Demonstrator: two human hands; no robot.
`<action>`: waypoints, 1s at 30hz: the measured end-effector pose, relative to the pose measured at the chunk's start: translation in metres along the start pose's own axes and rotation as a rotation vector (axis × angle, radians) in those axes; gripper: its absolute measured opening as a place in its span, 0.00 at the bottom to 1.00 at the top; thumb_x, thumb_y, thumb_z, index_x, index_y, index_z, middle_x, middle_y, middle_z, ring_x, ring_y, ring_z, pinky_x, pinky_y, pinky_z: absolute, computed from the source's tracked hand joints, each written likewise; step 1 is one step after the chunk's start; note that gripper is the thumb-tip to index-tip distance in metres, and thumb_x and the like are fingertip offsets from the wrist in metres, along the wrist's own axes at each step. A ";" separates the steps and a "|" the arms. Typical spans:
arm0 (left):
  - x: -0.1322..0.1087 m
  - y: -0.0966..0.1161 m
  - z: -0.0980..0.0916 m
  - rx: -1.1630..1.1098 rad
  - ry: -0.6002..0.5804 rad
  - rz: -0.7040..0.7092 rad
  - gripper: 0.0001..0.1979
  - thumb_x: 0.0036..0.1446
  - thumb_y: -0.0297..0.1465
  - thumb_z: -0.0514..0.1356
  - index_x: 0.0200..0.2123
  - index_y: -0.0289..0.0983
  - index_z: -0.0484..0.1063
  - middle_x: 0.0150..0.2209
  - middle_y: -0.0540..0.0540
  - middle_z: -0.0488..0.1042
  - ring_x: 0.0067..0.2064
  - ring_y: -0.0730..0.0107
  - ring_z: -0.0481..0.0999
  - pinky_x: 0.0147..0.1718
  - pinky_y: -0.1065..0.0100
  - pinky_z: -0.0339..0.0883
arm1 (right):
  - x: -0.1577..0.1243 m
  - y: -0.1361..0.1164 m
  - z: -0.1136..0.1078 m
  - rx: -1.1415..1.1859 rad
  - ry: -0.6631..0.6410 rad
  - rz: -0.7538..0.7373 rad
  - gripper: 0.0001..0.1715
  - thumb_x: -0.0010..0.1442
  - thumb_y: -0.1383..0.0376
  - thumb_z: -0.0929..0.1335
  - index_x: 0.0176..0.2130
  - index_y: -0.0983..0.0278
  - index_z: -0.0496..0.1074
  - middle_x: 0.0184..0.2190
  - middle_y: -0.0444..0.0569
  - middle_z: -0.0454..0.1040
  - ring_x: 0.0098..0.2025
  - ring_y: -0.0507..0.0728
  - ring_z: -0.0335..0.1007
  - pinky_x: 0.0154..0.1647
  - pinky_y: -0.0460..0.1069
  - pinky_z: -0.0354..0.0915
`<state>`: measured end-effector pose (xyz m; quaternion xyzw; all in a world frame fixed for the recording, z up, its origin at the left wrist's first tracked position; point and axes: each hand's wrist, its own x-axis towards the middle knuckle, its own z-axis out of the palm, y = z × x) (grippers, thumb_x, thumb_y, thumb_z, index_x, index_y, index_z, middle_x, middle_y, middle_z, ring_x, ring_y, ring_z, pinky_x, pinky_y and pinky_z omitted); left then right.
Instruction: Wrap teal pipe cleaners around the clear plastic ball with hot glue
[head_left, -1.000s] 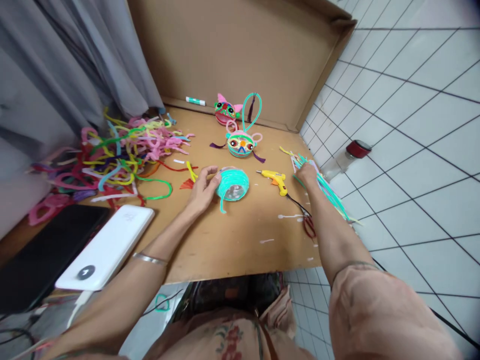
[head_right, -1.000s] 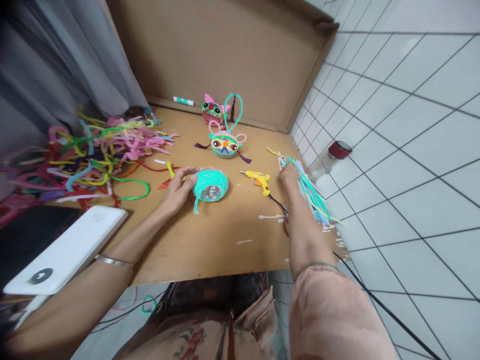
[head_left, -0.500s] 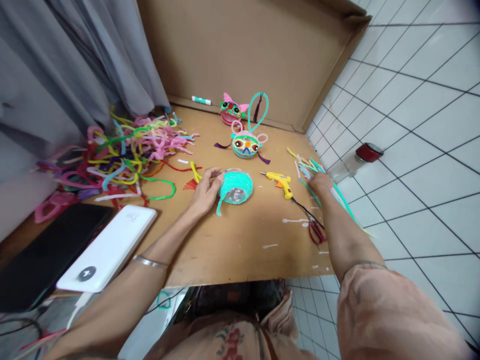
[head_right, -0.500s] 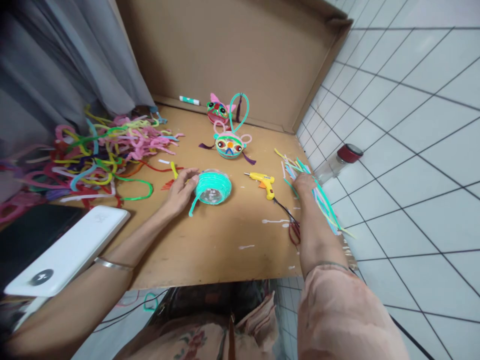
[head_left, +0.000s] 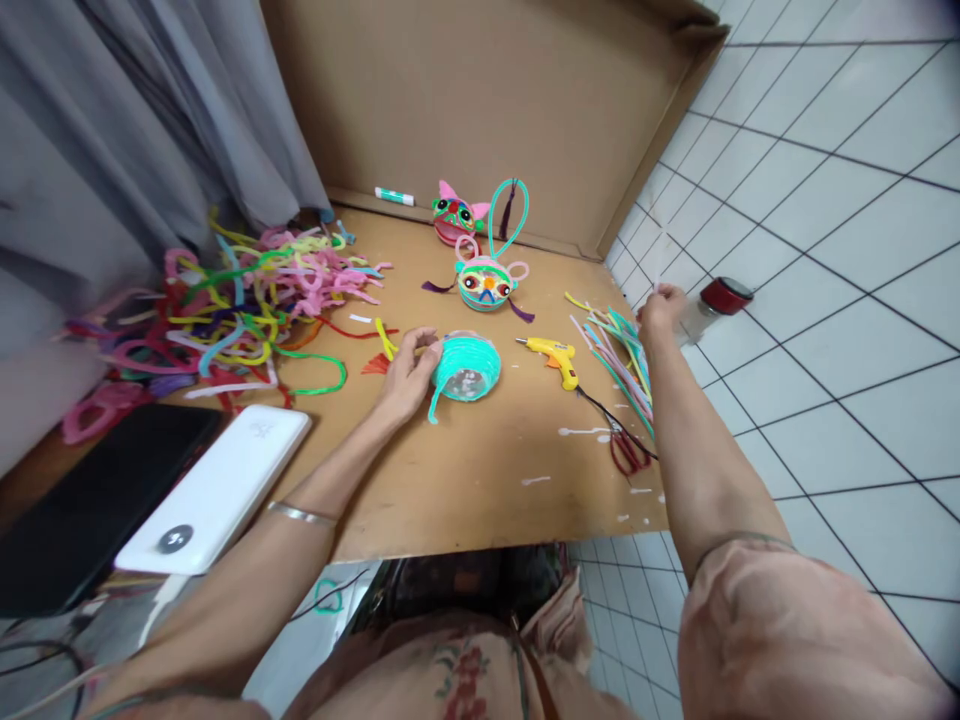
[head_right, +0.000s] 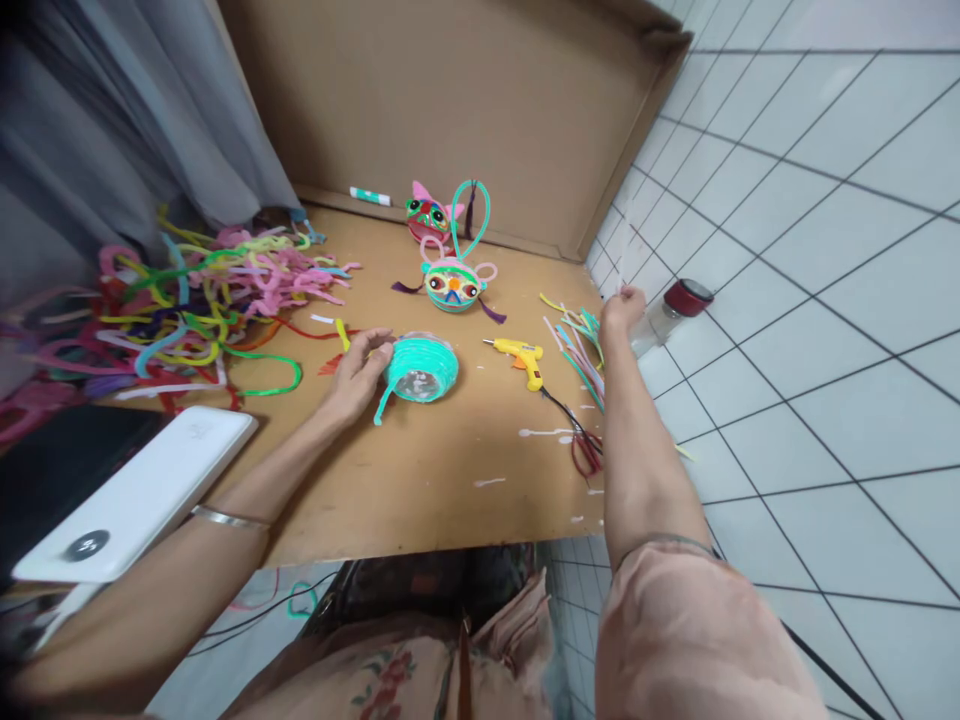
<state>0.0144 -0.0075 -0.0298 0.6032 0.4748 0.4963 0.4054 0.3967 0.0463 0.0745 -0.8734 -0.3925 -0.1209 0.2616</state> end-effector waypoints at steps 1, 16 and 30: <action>0.000 0.001 0.000 -0.003 0.001 0.001 0.26 0.59 0.47 0.54 0.54 0.37 0.67 0.52 0.39 0.75 0.47 0.58 0.77 0.48 0.57 0.72 | -0.006 -0.007 -0.002 0.037 -0.001 0.045 0.23 0.64 0.68 0.58 0.54 0.71 0.70 0.40 0.59 0.76 0.39 0.58 0.73 0.38 0.51 0.64; -0.019 0.052 -0.010 0.003 0.274 0.333 0.13 0.61 0.38 0.55 0.46 0.41 0.72 0.53 0.43 0.70 0.59 0.57 0.68 0.57 0.57 0.66 | -0.141 -0.007 0.006 -0.042 -0.403 0.002 0.22 0.47 0.62 0.76 0.41 0.64 0.70 0.37 0.53 0.78 0.38 0.61 0.75 0.33 0.50 0.64; -0.040 0.080 0.117 -0.894 -0.253 -0.391 0.27 0.44 0.36 0.74 0.46 0.35 0.71 0.46 0.42 0.78 0.53 0.61 0.77 0.55 0.63 0.67 | -0.197 -0.023 -0.054 0.387 0.045 -0.169 0.19 0.50 0.59 0.72 0.30 0.57 0.56 0.29 0.42 0.73 0.29 0.56 0.67 0.34 0.50 0.61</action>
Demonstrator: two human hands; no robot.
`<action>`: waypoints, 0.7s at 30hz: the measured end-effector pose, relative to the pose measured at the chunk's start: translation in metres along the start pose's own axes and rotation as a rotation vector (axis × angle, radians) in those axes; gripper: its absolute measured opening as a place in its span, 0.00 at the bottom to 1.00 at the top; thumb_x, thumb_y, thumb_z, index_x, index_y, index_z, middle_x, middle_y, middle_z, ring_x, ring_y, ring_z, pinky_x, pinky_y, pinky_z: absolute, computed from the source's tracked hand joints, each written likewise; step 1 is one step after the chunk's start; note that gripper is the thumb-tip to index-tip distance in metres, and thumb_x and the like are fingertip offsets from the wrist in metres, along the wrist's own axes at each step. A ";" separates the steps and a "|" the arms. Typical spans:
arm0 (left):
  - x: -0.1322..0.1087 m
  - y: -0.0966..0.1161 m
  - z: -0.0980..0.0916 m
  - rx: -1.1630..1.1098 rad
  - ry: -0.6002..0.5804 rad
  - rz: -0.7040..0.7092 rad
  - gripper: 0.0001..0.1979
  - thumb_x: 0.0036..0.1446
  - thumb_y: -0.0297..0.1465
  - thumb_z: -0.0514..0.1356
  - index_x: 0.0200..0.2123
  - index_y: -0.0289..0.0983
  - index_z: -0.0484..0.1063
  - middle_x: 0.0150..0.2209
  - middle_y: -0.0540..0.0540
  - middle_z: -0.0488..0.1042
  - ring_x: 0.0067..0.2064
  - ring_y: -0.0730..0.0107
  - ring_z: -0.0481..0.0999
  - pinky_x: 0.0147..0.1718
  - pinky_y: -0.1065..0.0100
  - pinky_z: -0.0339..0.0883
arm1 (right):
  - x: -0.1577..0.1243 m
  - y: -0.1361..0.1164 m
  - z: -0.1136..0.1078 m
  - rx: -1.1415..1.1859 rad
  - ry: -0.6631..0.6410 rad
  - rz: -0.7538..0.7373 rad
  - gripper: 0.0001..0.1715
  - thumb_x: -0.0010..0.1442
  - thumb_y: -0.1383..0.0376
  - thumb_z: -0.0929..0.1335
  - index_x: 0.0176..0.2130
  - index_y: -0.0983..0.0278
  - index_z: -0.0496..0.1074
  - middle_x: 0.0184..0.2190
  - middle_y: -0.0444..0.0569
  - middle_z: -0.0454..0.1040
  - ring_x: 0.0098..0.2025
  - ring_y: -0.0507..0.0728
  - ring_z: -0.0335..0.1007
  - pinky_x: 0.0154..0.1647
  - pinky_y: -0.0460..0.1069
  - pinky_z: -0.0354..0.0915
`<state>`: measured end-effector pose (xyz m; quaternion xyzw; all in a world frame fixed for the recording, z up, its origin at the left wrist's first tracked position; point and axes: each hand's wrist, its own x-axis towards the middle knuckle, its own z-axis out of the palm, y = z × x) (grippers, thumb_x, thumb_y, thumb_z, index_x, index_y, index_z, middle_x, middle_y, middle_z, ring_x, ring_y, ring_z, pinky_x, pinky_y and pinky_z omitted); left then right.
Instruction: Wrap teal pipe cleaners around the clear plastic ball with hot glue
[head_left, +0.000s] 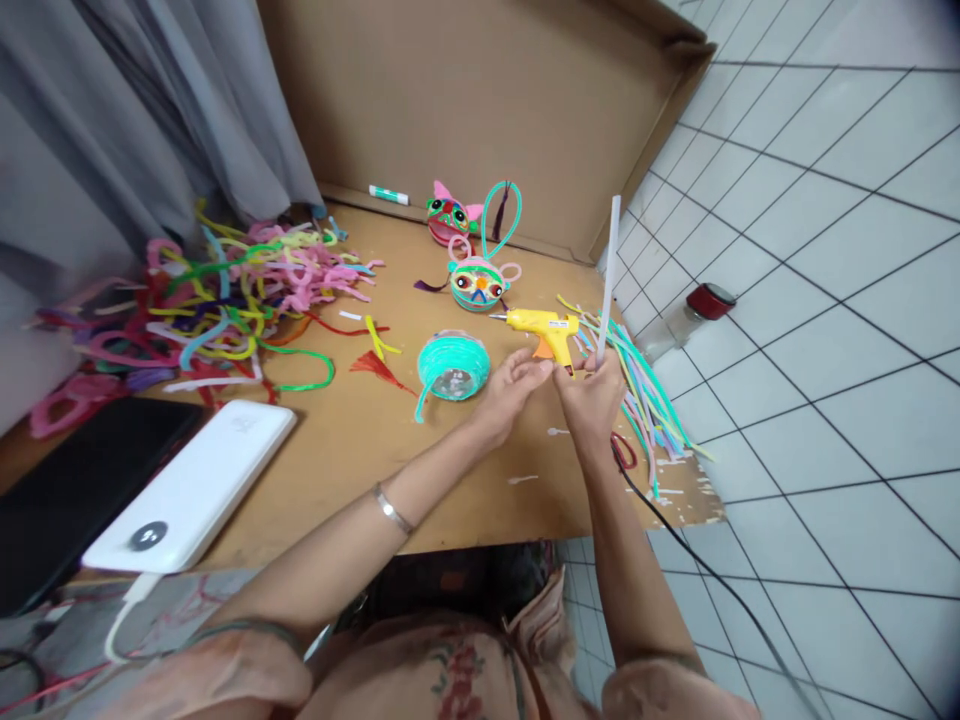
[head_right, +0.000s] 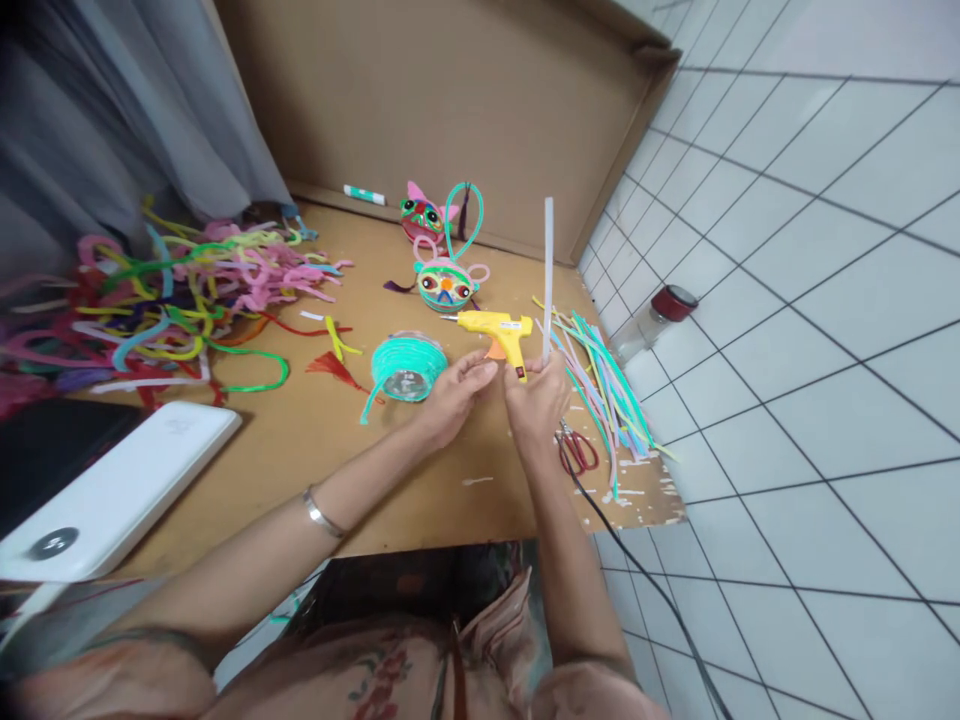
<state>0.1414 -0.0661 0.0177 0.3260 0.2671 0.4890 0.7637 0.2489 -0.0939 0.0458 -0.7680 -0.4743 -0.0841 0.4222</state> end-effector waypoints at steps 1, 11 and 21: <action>0.002 0.000 0.003 -0.042 -0.065 -0.009 0.26 0.44 0.38 0.74 0.44 0.35 0.71 0.43 0.43 0.79 0.50 0.61 0.78 0.53 0.63 0.68 | -0.006 -0.005 -0.004 0.013 0.004 -0.010 0.19 0.51 0.57 0.72 0.30 0.56 0.56 0.28 0.41 0.72 0.27 0.55 0.65 0.32 0.50 0.61; 0.002 0.000 0.007 -0.193 -0.126 -0.017 0.23 0.44 0.35 0.75 0.39 0.35 0.69 0.37 0.45 0.82 0.41 0.64 0.83 0.44 0.65 0.74 | -0.029 -0.013 -0.028 0.507 -0.034 0.048 0.18 0.56 0.52 0.69 0.28 0.57 0.57 0.23 0.38 0.62 0.22 0.51 0.57 0.25 0.48 0.61; -0.001 0.016 -0.002 -0.313 -0.239 -0.221 0.06 0.62 0.32 0.63 0.37 0.34 0.71 0.29 0.47 0.78 0.27 0.73 0.79 0.29 0.71 0.75 | -0.016 -0.034 -0.067 0.771 0.146 -0.057 0.13 0.68 0.54 0.62 0.35 0.57 0.68 0.31 0.44 0.70 0.29 0.52 0.73 0.30 0.51 0.73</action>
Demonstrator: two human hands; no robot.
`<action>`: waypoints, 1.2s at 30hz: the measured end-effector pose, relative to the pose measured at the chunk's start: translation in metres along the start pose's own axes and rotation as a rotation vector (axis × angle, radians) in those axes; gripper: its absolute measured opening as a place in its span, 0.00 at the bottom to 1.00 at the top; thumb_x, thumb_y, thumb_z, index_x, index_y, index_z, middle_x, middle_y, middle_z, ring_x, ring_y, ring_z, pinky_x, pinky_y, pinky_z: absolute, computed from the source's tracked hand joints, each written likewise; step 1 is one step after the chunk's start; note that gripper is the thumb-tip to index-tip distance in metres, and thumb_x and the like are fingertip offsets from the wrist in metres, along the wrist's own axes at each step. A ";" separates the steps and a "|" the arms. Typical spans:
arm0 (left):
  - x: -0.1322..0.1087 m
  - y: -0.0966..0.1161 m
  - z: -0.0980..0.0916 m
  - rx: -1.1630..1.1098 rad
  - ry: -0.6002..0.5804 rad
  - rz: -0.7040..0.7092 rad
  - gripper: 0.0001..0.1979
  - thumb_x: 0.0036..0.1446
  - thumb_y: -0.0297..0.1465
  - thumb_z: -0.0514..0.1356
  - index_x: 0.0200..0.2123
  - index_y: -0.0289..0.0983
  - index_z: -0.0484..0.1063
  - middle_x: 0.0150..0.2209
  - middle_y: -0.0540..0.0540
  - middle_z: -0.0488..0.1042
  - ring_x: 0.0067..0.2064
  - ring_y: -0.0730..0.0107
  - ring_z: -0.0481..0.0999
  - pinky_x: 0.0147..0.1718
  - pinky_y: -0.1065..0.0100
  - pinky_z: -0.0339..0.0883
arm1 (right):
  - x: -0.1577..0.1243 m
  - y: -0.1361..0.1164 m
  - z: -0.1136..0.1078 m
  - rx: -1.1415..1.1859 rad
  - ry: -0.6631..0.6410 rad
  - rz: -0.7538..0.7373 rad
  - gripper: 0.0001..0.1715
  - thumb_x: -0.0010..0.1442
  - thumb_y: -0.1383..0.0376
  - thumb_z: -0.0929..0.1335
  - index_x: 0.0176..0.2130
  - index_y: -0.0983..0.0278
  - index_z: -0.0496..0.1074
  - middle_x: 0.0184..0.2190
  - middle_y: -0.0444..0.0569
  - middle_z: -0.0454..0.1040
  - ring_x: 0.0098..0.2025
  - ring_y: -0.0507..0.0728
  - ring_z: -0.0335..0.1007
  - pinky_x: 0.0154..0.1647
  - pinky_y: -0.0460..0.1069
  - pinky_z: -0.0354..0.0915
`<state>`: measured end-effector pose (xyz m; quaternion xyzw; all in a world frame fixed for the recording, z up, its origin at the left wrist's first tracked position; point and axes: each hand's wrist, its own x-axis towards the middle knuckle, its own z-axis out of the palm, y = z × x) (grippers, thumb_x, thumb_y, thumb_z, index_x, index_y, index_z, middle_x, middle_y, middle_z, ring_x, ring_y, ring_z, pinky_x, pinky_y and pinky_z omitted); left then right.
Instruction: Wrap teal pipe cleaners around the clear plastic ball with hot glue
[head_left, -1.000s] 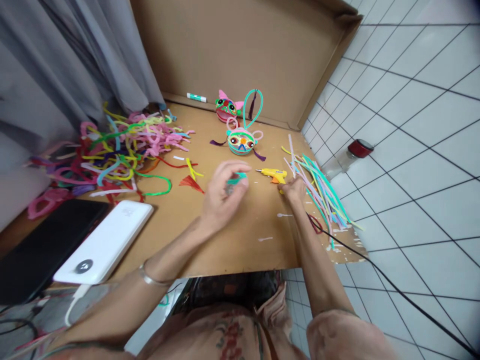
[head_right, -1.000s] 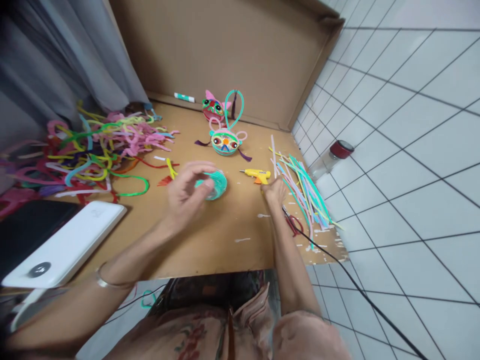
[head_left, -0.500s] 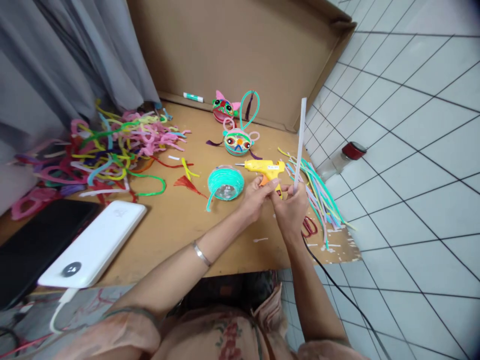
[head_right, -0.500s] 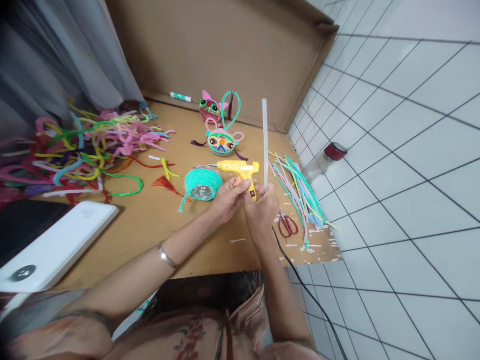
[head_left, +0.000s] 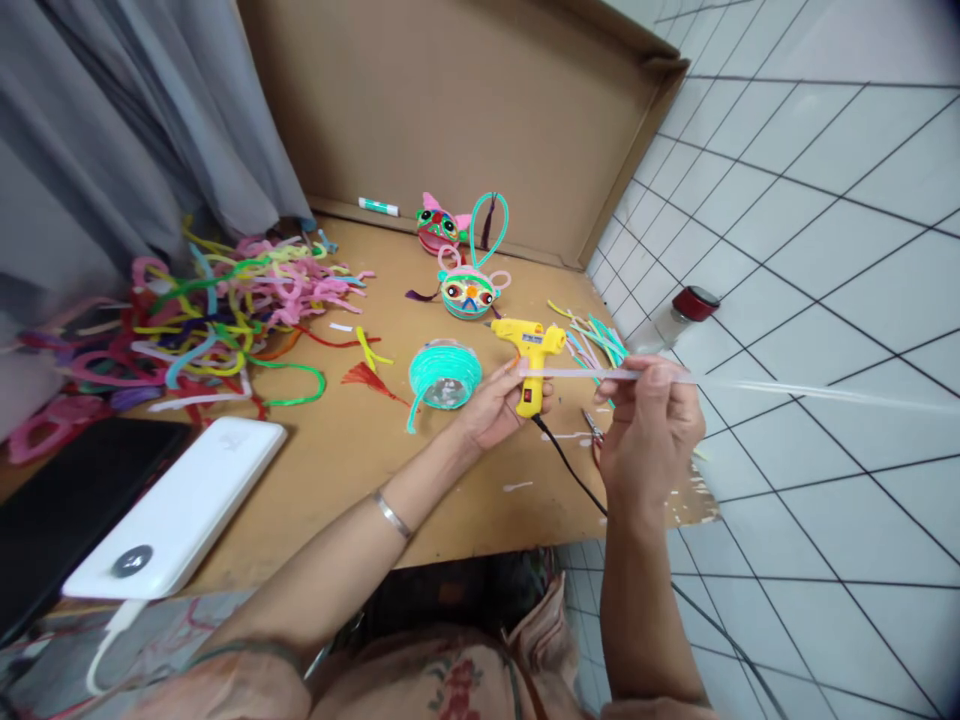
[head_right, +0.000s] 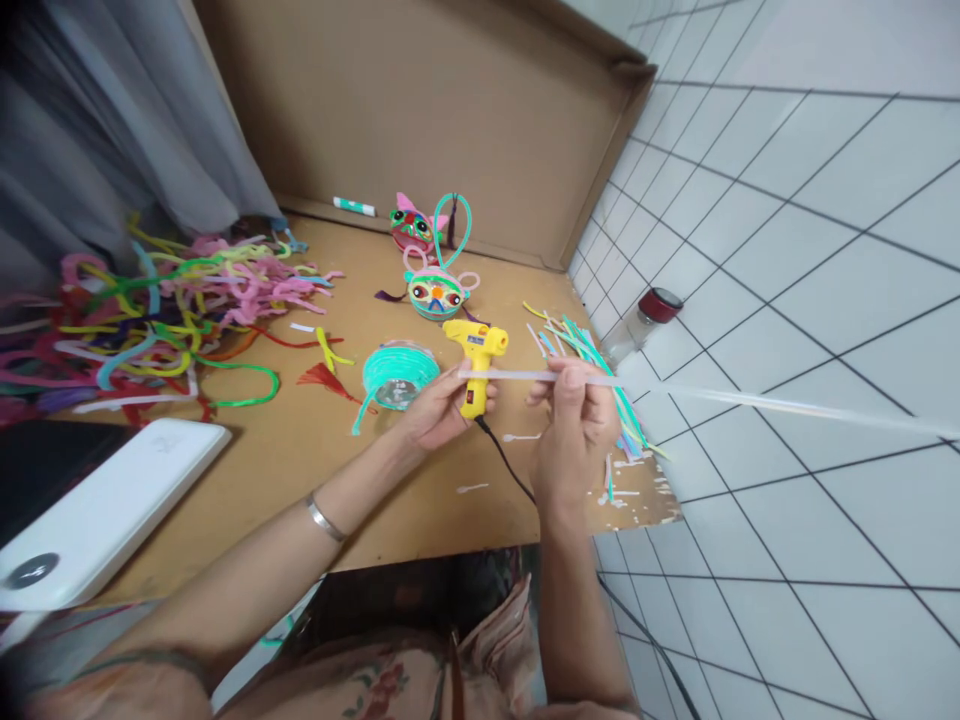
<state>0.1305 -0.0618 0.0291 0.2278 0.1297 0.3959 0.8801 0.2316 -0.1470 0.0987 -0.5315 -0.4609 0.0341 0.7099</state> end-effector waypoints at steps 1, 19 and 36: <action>-0.001 0.001 0.000 -0.016 -0.001 -0.027 0.08 0.64 0.33 0.62 0.36 0.34 0.72 0.27 0.47 0.77 0.26 0.73 0.78 0.27 0.72 0.74 | -0.004 0.000 0.001 0.017 0.026 -0.001 0.13 0.68 0.55 0.62 0.35 0.58 0.69 0.31 0.44 0.71 0.27 0.51 0.72 0.28 0.50 0.72; -0.005 -0.002 -0.007 -0.100 -0.064 -0.033 0.10 0.68 0.32 0.56 0.37 0.31 0.72 0.32 0.45 0.78 0.27 0.72 0.77 0.25 0.71 0.73 | -0.011 -0.011 0.004 0.092 0.239 -0.176 0.13 0.67 0.56 0.66 0.37 0.64 0.71 0.33 0.44 0.77 0.27 0.50 0.77 0.27 0.48 0.76; -0.005 -0.005 -0.010 -0.029 -0.092 0.009 0.10 0.58 0.33 0.67 0.38 0.33 0.73 0.33 0.46 0.79 0.29 0.71 0.78 0.27 0.71 0.72 | -0.008 0.004 0.002 0.091 -0.037 0.167 0.09 0.56 0.61 0.74 0.36 0.63 0.77 0.33 0.44 0.80 0.33 0.51 0.79 0.37 0.48 0.76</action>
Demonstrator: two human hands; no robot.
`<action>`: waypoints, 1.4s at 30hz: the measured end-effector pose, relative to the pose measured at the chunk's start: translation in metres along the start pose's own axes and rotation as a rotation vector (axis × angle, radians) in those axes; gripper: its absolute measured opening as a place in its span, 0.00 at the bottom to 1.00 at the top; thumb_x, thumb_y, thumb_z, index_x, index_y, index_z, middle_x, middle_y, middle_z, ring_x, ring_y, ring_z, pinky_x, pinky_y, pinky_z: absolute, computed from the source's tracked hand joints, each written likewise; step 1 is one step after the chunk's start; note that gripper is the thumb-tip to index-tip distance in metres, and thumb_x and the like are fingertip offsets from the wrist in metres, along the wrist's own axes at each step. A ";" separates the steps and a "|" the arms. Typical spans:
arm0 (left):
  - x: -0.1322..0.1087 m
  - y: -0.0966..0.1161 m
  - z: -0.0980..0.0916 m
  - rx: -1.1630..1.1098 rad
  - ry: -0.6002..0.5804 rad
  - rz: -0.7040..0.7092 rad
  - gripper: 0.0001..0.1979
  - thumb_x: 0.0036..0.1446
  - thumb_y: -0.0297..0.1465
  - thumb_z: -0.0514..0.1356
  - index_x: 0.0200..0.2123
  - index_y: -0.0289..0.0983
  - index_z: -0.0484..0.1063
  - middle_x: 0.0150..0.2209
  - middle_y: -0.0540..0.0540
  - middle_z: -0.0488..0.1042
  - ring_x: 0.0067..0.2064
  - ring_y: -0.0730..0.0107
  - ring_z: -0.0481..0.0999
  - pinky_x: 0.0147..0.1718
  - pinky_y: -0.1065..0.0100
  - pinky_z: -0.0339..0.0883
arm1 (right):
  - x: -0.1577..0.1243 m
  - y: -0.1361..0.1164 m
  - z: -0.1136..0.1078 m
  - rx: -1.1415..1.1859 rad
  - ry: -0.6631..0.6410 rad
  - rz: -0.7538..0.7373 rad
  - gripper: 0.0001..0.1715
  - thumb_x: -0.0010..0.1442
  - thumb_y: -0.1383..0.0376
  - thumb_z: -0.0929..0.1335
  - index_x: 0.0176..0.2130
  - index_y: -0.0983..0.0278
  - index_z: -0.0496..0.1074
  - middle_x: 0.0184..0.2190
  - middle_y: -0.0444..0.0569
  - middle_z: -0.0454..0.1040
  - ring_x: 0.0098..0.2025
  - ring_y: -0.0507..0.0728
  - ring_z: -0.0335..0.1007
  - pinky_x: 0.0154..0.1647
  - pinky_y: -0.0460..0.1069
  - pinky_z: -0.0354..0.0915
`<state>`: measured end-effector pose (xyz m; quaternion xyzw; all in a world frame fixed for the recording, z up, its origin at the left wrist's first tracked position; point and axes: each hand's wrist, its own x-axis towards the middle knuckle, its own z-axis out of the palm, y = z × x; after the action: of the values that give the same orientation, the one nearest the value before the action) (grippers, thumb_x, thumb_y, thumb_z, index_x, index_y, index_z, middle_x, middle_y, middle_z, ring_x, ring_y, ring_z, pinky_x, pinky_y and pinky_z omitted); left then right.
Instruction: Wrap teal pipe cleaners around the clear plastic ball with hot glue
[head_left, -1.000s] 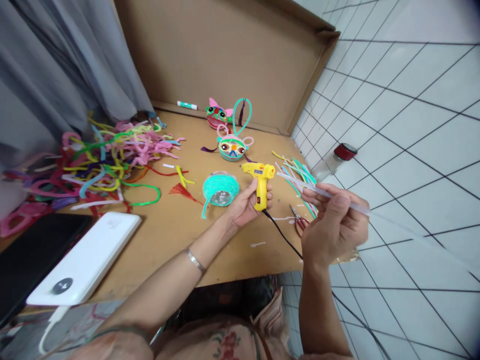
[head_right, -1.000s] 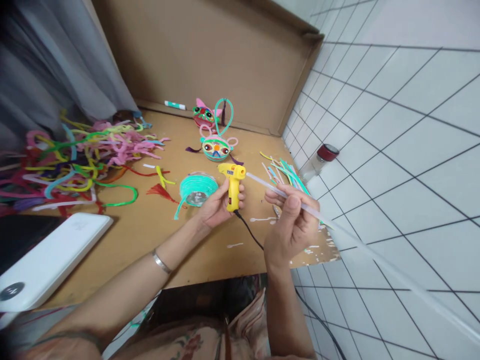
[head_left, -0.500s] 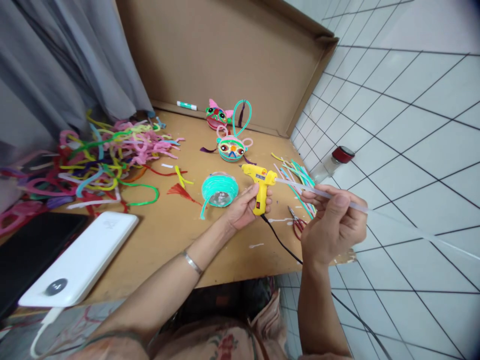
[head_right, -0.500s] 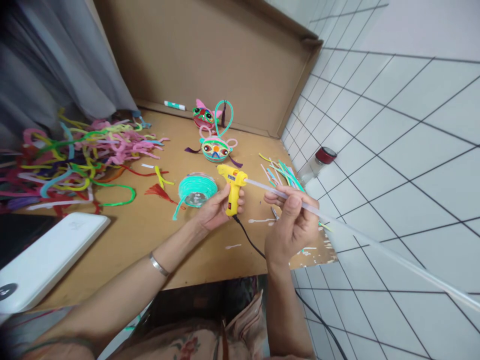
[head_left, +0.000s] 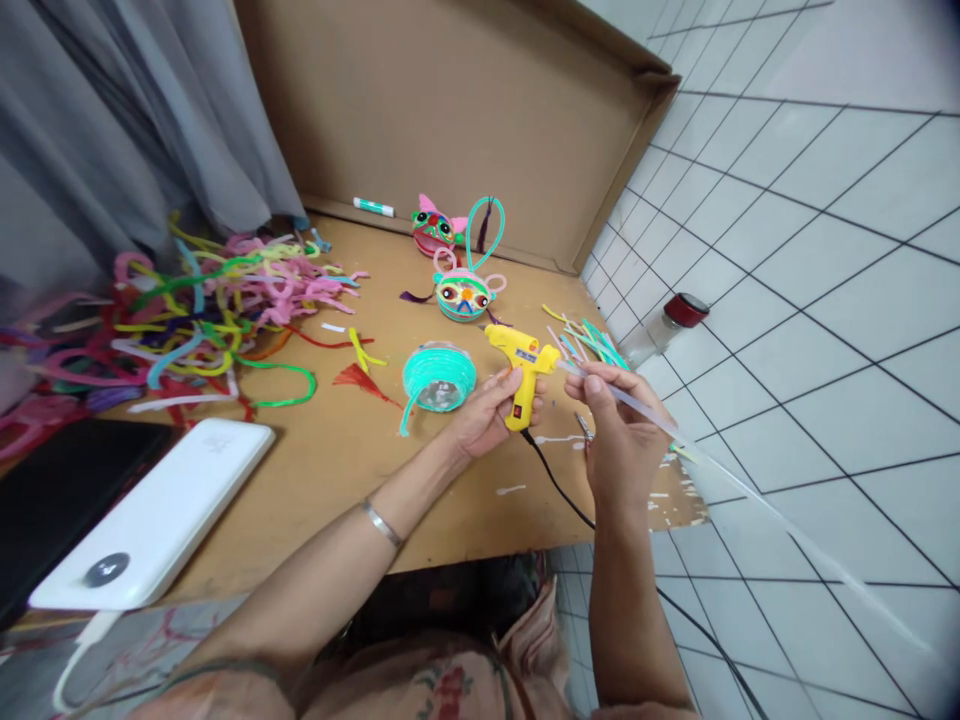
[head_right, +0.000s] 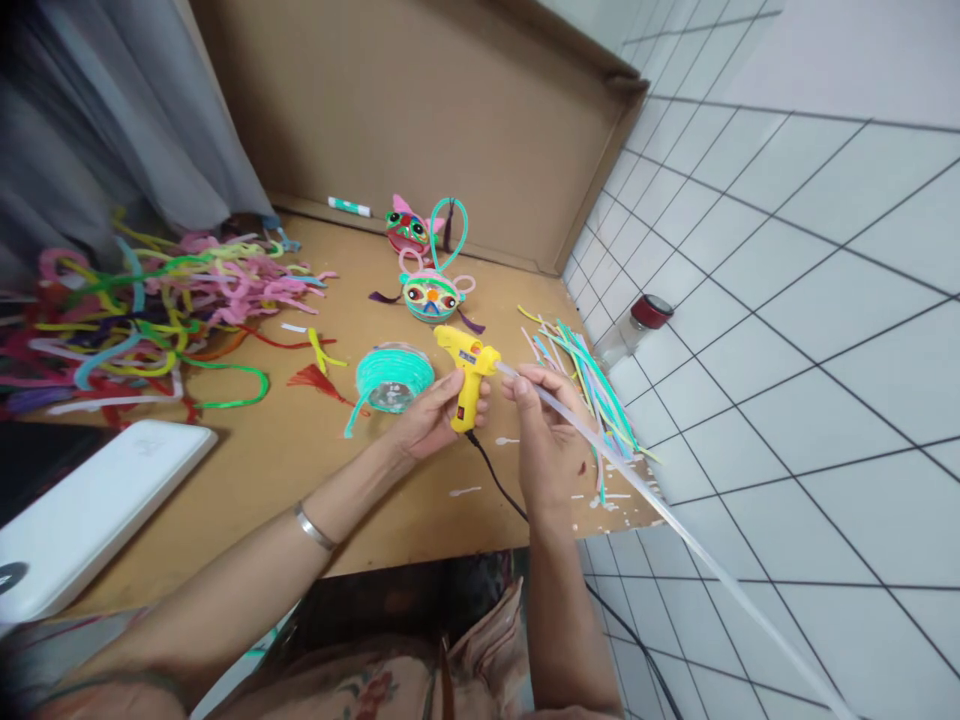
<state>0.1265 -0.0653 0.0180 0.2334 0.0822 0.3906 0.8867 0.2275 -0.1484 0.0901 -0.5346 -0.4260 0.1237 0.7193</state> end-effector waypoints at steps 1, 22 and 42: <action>0.000 0.000 0.000 -0.001 -0.001 0.001 0.10 0.58 0.33 0.67 0.38 0.33 0.73 0.32 0.46 0.79 0.29 0.71 0.78 0.27 0.71 0.72 | 0.000 0.001 0.001 0.004 0.000 0.005 0.09 0.55 0.61 0.74 0.35 0.63 0.77 0.33 0.44 0.80 0.33 0.51 0.79 0.37 0.49 0.77; -0.005 -0.001 0.008 0.073 -0.075 0.029 0.16 0.53 0.36 0.71 0.39 0.33 0.72 0.36 0.43 0.79 0.30 0.72 0.77 0.28 0.72 0.71 | 0.000 0.027 0.008 -0.005 0.112 -0.026 0.11 0.51 0.60 0.75 0.34 0.64 0.77 0.29 0.43 0.78 0.28 0.51 0.73 0.33 0.49 0.73; -0.008 0.002 0.013 0.163 -0.122 0.080 0.24 0.45 0.40 0.75 0.41 0.34 0.73 0.36 0.44 0.79 0.30 0.75 0.75 0.29 0.73 0.69 | -0.001 0.022 0.005 0.113 0.158 0.046 0.12 0.50 0.60 0.76 0.32 0.65 0.75 0.23 0.42 0.79 0.25 0.52 0.76 0.31 0.49 0.72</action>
<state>0.1242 -0.0748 0.0301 0.3312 0.0501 0.4029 0.8517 0.2289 -0.1368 0.0711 -0.5107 -0.3479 0.1213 0.7768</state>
